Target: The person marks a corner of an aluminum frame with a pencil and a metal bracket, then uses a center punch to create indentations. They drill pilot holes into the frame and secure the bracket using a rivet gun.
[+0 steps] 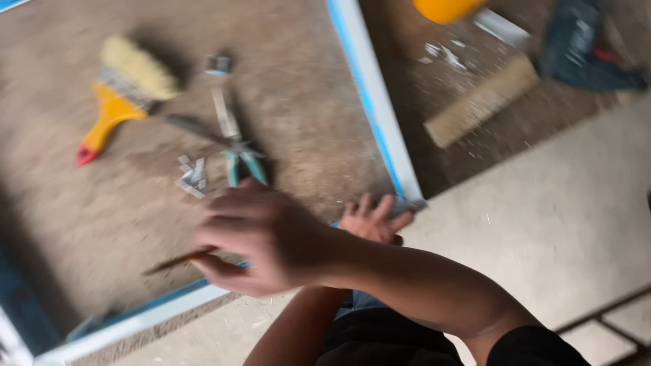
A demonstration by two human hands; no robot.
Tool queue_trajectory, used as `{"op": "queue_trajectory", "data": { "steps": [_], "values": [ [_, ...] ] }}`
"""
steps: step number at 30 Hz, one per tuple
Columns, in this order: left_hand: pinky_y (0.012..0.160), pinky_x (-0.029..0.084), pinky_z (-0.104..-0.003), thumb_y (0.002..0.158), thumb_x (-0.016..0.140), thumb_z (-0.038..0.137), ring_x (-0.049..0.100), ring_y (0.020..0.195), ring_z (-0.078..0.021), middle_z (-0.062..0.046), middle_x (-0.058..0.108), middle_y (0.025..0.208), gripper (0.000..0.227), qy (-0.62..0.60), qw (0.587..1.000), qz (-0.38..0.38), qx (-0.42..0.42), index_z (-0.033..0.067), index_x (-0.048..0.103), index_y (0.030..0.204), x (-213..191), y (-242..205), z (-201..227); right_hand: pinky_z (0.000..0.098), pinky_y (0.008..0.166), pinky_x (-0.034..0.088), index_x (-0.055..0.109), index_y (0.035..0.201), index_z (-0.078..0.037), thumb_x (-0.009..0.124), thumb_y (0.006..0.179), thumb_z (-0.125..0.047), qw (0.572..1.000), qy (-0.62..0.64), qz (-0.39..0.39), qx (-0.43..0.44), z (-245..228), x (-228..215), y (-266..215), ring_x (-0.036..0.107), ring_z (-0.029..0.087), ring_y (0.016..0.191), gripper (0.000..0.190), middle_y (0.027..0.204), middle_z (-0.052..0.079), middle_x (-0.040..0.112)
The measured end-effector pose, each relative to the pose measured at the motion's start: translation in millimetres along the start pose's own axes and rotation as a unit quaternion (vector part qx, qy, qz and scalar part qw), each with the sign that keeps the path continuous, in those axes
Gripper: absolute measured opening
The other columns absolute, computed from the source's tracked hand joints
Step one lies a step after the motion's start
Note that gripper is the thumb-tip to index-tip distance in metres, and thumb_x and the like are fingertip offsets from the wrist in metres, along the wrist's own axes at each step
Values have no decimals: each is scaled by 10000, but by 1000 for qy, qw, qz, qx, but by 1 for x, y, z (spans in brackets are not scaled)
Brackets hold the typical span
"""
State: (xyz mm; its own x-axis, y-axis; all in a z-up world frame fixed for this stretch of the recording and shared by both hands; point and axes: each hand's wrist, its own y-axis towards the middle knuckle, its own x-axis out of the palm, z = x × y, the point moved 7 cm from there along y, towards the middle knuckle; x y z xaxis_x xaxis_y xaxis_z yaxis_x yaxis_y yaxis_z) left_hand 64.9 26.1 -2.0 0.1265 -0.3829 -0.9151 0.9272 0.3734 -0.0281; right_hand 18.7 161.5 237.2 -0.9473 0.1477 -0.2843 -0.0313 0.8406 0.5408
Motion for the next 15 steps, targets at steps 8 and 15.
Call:
{"op": "queue_trajectory", "data": {
  "steps": [8,15],
  "values": [
    [749,575,-588,861,659,414,538,1013,-382,-131,533,1150,621,-15,991,-123,57,316,483,1448,-25,8,7,247,729,636,600,1055,38,669,952,68,894,-79,377,228,32,-252,-270,706,189,847,127,971,158,671],
    [498,562,-450,792,690,308,548,947,-328,-101,533,1018,536,36,996,-54,56,304,587,1318,-28,11,9,284,801,628,634,1029,30,711,886,30,822,0,452,345,57,-229,-409,728,230,877,162,962,182,707]
  ]
}}
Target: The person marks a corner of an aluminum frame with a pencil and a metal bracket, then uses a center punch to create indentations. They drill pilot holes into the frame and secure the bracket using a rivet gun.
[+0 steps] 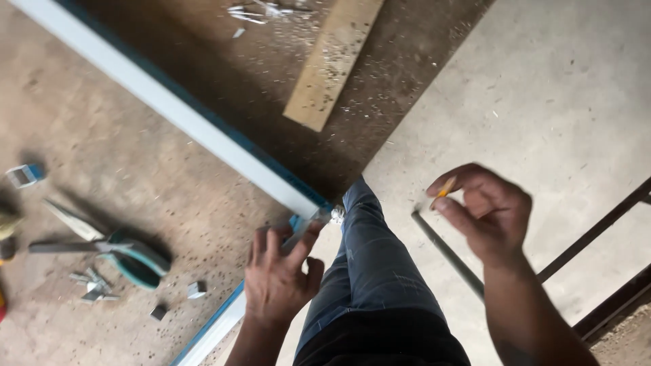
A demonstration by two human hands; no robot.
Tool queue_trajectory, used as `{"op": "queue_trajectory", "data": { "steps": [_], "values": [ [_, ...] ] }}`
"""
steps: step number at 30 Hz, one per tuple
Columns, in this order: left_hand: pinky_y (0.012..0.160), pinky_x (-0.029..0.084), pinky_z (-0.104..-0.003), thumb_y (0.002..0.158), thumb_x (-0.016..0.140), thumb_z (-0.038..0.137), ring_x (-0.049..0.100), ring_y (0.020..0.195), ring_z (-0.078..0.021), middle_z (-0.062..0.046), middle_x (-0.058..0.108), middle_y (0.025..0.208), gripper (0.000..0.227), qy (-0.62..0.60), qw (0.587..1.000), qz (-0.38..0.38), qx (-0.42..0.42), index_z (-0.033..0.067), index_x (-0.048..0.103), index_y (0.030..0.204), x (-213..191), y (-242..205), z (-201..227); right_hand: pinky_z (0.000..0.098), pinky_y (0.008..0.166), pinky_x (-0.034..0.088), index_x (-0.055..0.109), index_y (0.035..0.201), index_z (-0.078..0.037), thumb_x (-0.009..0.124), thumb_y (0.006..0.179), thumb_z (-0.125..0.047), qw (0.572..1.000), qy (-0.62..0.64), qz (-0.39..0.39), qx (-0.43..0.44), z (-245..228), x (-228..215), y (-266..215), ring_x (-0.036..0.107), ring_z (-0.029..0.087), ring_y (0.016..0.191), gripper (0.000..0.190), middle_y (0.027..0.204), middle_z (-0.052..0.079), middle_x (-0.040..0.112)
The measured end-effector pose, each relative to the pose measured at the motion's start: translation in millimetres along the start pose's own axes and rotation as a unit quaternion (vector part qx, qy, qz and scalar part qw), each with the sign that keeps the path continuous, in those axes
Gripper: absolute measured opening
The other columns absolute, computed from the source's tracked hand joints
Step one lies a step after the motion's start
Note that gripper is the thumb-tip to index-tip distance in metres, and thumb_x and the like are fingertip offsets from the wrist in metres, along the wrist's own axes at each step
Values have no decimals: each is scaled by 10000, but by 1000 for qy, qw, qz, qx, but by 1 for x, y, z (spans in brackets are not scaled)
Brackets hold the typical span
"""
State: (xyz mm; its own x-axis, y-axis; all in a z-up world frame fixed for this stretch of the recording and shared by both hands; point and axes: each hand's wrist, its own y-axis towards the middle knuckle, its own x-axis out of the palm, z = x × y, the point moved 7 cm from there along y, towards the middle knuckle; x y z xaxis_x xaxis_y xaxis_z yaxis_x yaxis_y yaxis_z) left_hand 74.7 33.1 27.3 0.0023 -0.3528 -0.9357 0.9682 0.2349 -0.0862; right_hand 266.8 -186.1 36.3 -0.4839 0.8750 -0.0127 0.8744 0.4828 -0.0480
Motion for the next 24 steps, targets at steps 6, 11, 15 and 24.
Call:
{"op": "queue_trajectory", "data": {
  "steps": [6,11,15,24],
  "values": [
    [373,510,-342,827,674,320,555,1010,-308,-104,472,1103,546,1,1000,-24,-8,309,511,1348,11,-2,-5,304,768,646,637,1000,18,710,883,60,994,34,42,97,35,2,-28,716,199,806,144,954,111,680],
    [408,477,-339,786,650,205,557,992,-329,-110,453,1077,567,-6,999,-31,-9,298,502,1325,11,-3,-4,263,674,639,409,1450,25,647,943,18,995,58,-18,82,41,20,-22,707,193,811,561,1017,174,663],
    [568,517,-416,770,657,217,573,998,-344,-118,498,1089,517,-31,999,-26,-15,284,555,1272,11,-2,-6,229,684,653,378,1503,33,647,946,-39,987,38,-101,118,51,45,-14,707,159,818,623,949,125,710],
    [635,509,-453,725,656,207,591,914,-329,-64,532,1071,427,-25,995,-20,-93,330,573,1126,8,0,-3,303,670,674,413,1488,0,671,970,-41,977,125,-117,128,61,81,-14,754,207,796,580,913,154,759]
  ]
}}
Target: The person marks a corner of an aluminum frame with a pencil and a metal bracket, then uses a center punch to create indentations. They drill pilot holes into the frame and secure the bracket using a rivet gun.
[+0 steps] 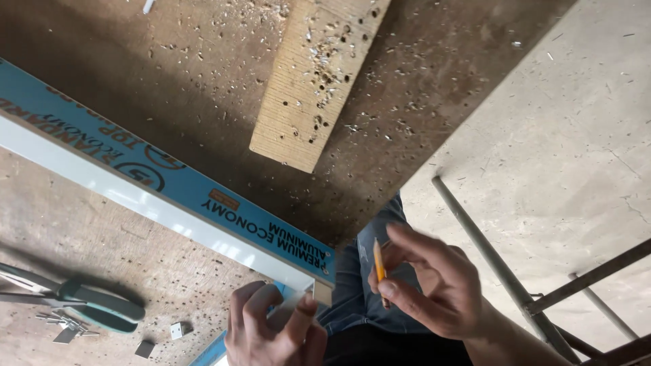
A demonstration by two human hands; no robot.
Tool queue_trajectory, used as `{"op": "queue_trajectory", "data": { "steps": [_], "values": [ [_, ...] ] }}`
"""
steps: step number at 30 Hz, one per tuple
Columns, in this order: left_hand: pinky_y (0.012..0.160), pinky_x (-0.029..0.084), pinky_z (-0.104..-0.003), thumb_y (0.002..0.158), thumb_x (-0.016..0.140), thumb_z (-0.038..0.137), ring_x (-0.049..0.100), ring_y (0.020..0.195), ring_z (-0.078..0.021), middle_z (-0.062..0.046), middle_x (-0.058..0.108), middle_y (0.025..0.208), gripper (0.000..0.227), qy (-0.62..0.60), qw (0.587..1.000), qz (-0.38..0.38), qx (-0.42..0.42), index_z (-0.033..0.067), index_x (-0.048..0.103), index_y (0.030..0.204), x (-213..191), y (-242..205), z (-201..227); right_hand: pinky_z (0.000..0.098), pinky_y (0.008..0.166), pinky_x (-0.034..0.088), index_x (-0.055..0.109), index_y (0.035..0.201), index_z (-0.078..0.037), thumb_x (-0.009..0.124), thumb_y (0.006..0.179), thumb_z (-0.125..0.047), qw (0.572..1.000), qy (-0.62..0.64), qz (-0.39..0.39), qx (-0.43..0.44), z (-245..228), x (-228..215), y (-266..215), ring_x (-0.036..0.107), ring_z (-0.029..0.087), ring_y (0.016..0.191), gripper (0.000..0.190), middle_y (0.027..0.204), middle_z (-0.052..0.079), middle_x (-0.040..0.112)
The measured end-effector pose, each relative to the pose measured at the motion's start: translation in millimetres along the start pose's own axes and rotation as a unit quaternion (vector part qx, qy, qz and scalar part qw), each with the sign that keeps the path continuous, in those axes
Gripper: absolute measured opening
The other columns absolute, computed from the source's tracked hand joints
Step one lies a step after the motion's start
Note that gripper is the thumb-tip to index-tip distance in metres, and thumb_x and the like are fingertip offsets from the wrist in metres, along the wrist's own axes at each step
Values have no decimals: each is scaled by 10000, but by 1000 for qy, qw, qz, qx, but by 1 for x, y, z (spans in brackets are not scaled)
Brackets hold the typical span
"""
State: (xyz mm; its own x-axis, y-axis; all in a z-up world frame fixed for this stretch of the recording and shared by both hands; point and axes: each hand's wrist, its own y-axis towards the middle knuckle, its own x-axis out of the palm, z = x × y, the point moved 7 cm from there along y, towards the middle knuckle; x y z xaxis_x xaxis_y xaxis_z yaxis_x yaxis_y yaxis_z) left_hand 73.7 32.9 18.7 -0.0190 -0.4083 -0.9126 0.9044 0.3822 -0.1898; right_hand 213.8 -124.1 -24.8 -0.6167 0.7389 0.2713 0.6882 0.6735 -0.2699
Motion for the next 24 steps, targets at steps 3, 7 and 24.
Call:
{"op": "queue_trajectory", "data": {
  "steps": [3,7,24],
  "values": [
    [577,447,-453,746,606,160,581,827,-325,-54,508,1003,332,13,999,39,6,332,580,1029,0,6,4,314,644,538,662,1196,-53,606,984,15,996,3,-28,-87,-14,3,20,602,167,614,229,742,82,666],
    [628,501,-440,826,564,242,611,843,-324,-47,527,1055,323,13,998,55,1,404,581,1105,5,-5,-1,313,655,534,674,1115,-20,592,976,-21,999,5,-33,-42,-18,1,30,591,202,642,161,778,111,641],
    [410,608,-220,728,740,403,644,843,-171,-77,638,1015,363,-100,942,-11,-319,173,621,982,25,-39,-33,391,777,567,692,1167,-67,615,1052,-398,995,-16,-94,1,-11,-1,32,655,235,781,360,944,121,704]
  ]
}}
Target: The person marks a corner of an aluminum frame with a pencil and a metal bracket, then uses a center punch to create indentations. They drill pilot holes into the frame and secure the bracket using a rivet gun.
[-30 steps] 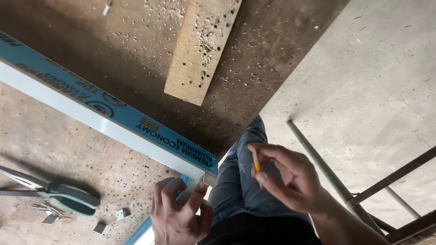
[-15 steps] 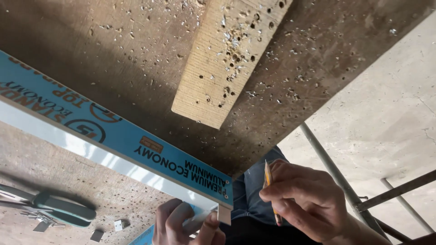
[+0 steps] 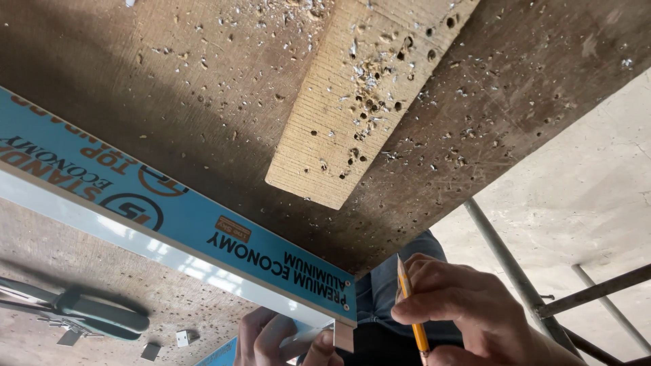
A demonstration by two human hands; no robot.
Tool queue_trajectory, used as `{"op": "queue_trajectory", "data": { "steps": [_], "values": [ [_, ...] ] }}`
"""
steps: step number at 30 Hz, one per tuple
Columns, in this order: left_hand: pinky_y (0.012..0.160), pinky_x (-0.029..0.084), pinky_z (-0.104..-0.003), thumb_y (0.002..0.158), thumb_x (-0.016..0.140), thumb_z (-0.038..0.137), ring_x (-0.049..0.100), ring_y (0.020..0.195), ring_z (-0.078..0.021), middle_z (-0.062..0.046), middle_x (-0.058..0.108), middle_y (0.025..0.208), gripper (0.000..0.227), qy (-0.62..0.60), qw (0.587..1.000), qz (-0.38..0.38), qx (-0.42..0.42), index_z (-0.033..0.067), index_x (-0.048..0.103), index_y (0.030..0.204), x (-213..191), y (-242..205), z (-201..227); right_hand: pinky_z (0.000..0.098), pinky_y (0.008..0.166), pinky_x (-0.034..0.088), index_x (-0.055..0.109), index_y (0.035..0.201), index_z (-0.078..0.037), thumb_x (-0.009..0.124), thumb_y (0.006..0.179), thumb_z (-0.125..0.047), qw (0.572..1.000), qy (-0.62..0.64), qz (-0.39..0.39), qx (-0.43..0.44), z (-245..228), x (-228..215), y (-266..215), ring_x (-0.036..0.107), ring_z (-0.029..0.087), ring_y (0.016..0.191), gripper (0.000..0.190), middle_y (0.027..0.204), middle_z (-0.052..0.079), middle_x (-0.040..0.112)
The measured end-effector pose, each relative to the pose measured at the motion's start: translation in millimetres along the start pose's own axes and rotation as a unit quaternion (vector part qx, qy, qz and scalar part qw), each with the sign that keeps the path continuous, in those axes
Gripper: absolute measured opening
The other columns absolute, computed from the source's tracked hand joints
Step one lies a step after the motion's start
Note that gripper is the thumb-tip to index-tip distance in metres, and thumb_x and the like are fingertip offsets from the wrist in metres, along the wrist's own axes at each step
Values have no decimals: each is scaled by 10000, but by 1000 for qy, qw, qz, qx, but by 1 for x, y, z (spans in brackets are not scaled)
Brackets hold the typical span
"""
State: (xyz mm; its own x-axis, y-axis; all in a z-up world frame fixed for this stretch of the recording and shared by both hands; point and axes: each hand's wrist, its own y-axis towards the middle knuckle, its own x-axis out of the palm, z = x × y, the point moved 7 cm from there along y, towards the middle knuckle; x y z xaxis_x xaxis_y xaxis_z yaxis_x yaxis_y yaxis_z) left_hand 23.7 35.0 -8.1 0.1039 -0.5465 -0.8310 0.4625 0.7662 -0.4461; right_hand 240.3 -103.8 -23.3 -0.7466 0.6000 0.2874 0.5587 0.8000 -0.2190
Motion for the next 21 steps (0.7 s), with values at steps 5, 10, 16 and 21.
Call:
{"op": "queue_trajectory", "data": {
  "steps": [5,10,16,21],
  "values": [
    [621,499,-424,836,585,341,609,770,-285,-88,568,968,253,66,976,50,200,256,564,1073,-10,17,41,290,738,615,589,1295,-90,613,1016,-178,996,48,13,77,-9,4,-21,736,244,962,293,1039,132,624],
    [713,511,-497,828,650,314,556,924,-356,-114,496,1124,470,57,929,-23,365,327,537,1285,-22,18,56,344,828,630,656,1148,-65,743,848,1,997,-56,49,-21,-42,13,-21,728,195,748,319,889,124,658],
    [622,501,-495,888,653,285,548,859,-379,-129,521,1070,392,54,912,7,407,294,598,1275,-36,16,64,281,646,449,717,1089,-67,788,825,-143,980,-131,14,-150,-53,13,-41,569,160,688,284,929,135,651],
    [599,496,-485,767,667,346,528,835,-378,-109,577,1096,542,67,912,20,404,359,608,1305,-37,14,59,299,669,648,648,1098,38,655,925,-113,929,-332,60,-154,-77,42,-32,744,288,730,229,1011,251,652]
  ]
}}
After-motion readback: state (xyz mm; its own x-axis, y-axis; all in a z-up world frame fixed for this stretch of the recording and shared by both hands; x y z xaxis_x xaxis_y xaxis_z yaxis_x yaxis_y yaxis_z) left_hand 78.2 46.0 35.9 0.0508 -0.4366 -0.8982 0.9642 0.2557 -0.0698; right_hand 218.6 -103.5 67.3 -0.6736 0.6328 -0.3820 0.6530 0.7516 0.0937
